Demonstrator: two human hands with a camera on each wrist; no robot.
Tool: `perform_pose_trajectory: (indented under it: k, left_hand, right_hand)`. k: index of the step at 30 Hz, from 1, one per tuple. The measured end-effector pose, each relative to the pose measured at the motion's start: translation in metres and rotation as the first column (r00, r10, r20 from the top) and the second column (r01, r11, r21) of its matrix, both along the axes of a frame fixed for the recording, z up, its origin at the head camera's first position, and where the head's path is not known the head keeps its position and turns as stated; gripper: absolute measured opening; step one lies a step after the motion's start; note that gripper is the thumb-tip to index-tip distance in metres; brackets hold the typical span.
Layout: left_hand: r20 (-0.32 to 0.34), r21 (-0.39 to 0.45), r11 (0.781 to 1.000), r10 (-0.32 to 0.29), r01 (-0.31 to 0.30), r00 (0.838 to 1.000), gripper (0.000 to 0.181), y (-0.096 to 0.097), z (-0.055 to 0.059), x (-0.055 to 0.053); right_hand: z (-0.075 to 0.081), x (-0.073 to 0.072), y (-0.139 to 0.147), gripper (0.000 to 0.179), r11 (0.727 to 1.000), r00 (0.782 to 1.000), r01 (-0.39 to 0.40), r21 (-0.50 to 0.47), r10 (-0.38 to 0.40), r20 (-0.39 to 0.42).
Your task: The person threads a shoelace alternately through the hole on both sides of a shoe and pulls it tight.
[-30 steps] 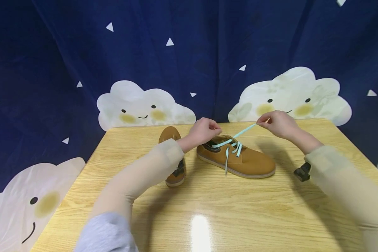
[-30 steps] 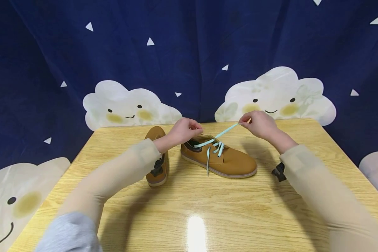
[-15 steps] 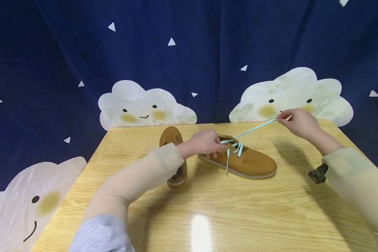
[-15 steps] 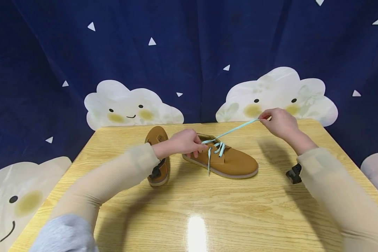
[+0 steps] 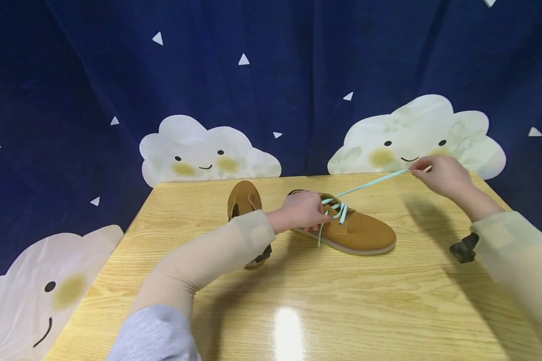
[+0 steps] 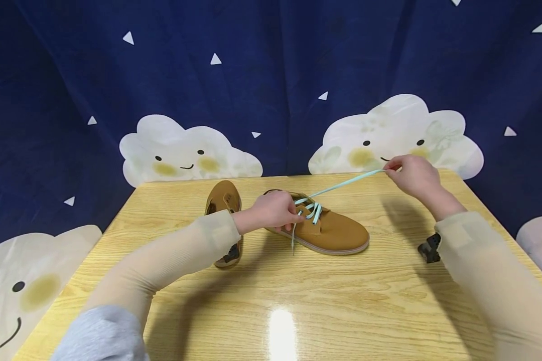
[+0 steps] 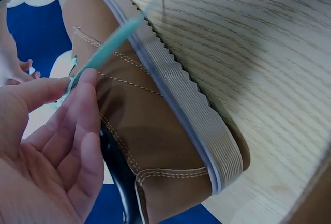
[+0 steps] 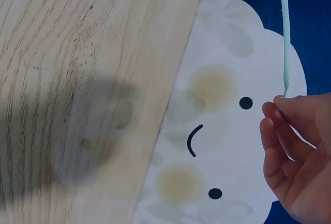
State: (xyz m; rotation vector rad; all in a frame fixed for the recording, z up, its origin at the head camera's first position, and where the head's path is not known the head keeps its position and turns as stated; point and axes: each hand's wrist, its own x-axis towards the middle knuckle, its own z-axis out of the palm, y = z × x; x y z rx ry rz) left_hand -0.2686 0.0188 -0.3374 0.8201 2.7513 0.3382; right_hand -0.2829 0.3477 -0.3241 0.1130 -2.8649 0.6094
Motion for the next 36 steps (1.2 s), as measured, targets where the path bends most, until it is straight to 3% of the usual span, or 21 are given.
perform_pose_trajectory:
  k: [10,21,30,36]
  left_hand:
    - [-0.05,0.018,1.0,-0.016,0.017,0.999,0.048,-0.006,0.0,0.001]
    - [-0.024,0.025,0.999,-0.032,0.033,0.999,0.053,-0.009,-0.001,-0.001]
    - [0.128,0.049,0.995,-0.09,0.084,0.988,0.041,-0.012,0.005,0.006]
    - [0.175,0.083,0.989,-0.132,0.119,0.976,0.043,-0.016,0.004,0.004]
  right_hand:
    - [-0.006,-0.003,0.024,0.03,0.998,0.998,0.056,0.018,-0.056,0.009]
    - [-0.012,-0.001,0.042,0.031,0.994,0.994,0.102,0.027,-0.103,0.031]
    - [-0.023,-0.002,0.041,0.032,0.996,0.993,0.079,0.039,-0.082,0.09]
    - [-0.028,-0.002,0.043,0.03,0.993,0.99,0.104,0.063,-0.109,0.089]
